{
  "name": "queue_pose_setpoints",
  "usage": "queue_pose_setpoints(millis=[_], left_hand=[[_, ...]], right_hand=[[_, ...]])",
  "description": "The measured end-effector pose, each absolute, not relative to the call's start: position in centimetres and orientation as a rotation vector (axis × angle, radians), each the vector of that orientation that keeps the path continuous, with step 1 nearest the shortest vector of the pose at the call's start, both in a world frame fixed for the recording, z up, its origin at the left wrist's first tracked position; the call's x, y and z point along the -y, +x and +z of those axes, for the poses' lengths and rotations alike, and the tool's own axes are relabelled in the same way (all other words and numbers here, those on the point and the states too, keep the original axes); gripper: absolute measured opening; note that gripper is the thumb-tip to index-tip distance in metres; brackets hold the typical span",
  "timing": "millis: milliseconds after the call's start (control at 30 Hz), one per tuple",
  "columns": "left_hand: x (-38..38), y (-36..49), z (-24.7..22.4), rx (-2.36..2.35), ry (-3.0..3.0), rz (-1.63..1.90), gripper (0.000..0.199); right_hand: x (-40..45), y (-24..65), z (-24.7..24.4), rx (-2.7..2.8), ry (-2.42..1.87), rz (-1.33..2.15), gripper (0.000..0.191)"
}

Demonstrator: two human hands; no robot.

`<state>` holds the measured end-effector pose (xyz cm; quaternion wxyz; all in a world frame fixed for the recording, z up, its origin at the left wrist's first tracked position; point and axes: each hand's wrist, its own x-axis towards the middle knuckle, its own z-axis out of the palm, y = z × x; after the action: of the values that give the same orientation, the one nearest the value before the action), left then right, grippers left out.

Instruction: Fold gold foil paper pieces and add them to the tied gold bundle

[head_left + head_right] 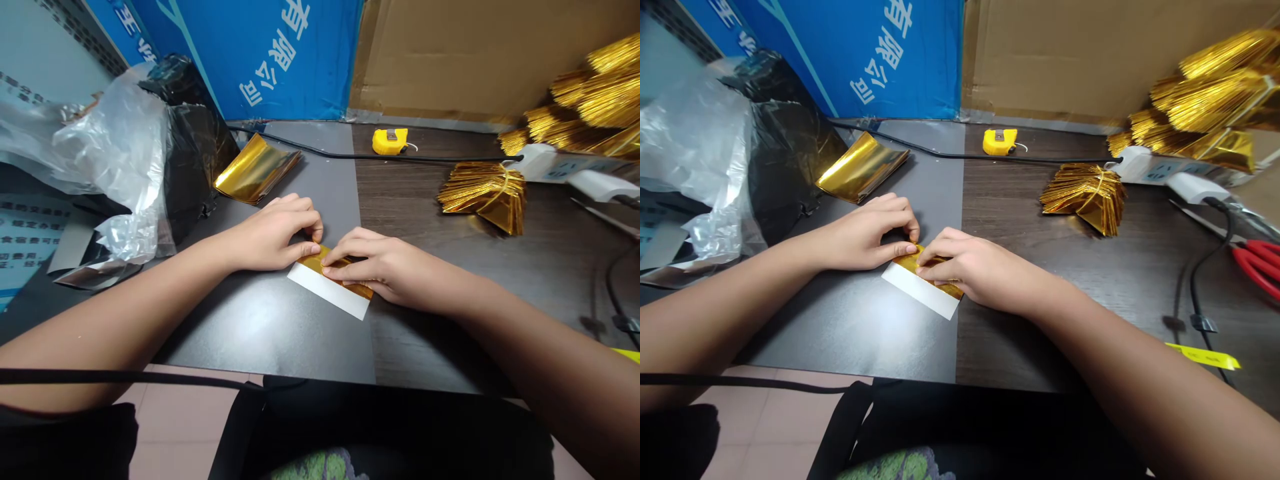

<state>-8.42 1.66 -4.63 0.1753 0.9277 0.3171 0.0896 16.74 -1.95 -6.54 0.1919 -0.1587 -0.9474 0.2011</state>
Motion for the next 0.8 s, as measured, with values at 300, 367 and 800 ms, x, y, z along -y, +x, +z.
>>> queue_pose_setpoints(millis=[300, 367, 800], left_hand=[[-1.1, -8.0, -4.2, -1.006, 2.592, 0.179, 0.009], [-1.0, -7.8, -4.1, -1.041, 2.576, 0.174, 0.007], [-0.7, -8.3, -3.3, -0.863, 2.561, 0.251, 0.009]], right_hand=[[2.3, 16.7, -6.2, 2.672, -0.456, 0.515, 0.038], [2.3, 16.7, -6.1, 2.683, -0.470, 0.493, 0.039], [2.5, 16.8, -6.3, 2.682, -0.608, 0.442, 0.031]])
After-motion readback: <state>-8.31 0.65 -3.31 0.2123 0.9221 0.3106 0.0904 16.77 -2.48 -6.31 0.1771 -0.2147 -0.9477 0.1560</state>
